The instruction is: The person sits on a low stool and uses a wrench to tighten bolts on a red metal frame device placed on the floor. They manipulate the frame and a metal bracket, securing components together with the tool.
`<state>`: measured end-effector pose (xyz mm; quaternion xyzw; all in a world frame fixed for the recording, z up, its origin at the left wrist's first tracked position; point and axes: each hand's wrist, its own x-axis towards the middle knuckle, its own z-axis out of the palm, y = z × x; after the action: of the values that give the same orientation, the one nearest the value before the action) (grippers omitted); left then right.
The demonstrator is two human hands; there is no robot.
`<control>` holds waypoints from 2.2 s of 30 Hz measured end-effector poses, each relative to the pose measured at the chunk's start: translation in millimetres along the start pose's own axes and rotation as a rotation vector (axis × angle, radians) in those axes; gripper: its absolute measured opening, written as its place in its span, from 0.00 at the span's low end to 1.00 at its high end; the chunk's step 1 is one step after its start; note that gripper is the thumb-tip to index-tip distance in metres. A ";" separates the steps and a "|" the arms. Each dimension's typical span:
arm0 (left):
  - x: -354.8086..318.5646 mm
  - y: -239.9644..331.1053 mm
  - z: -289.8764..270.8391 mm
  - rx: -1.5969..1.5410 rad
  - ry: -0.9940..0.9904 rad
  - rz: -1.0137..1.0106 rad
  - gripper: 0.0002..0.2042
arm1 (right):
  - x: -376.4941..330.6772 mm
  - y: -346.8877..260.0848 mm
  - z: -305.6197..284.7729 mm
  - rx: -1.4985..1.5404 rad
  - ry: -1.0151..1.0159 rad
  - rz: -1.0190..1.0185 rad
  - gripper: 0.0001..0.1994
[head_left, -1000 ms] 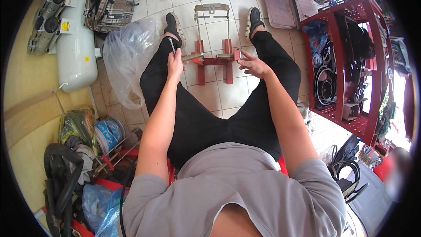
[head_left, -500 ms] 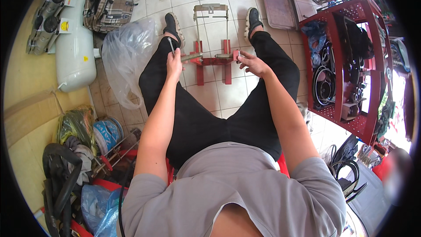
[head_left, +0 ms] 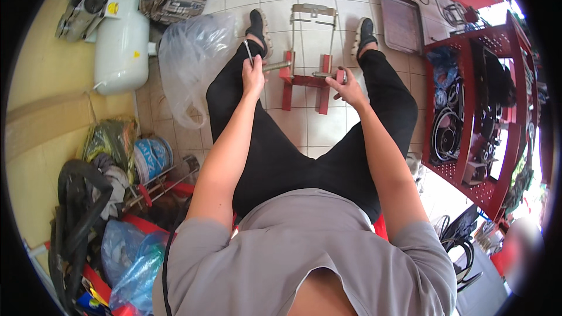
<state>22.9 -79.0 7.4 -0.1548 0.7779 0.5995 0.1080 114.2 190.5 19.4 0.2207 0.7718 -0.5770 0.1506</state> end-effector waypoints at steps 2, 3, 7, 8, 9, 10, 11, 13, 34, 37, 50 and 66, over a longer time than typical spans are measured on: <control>2.9 -3.9 -5.3 -0.024 0.088 0.010 0.19 | 0.6 -3.1 3.7 -0.050 0.008 0.023 0.35; 2.3 -5.2 -8.2 -0.036 0.126 0.016 0.19 | -0.1 -5.0 3.7 -0.088 0.000 0.048 0.33; 0.3 -9.2 -10.1 -0.062 0.260 0.040 0.14 | 10.3 15.2 2.7 -0.228 0.088 -0.014 0.31; 0.3 -10.5 -10.2 -0.035 0.257 0.037 0.14 | 9.4 10.4 -2.7 -0.202 0.073 0.003 0.30; 0.8 -11.5 -10.4 -0.007 0.254 0.034 0.14 | 8.5 6.4 -6.8 -0.176 0.059 0.021 0.30; 1.2 -12.4 -11.2 0.020 0.251 0.031 0.14 | 9.9 7.6 -10.6 -0.161 0.073 0.004 0.30; 0.9 -12.5 -10.5 0.051 0.228 0.022 0.13 | 10.3 6.3 -16.4 -0.144 0.066 0.035 0.30; -0.1 -12.8 -10.1 0.113 0.183 0.003 0.13 | 11.4 3.8 -26.2 -0.109 0.050 0.096 0.30; -21.5 -19.1 42.8 0.181 0.054 -0.118 0.12 | 16.2 13.0 -20.5 -0.525 0.470 -0.018 0.21; -1.2 -26.4 51.0 0.003 0.002 0.028 0.10 | 17.3 10.3 -24.6 -0.445 0.529 0.005 0.20; 35.1 -9.8 69.4 -0.129 -0.084 0.037 0.17 | 8.8 -14.1 -26.3 -0.769 0.671 0.068 0.30; 41.3 -32.8 67.6 -0.608 -0.026 0.075 0.13 | 36.4 -59.8 51.4 -0.936 0.152 -0.521 0.21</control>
<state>-4.5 -26.0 -54.1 -0.1434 0.5665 0.8102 0.0446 51.1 133.3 36.1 -0.0276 0.9843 -0.1723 0.0282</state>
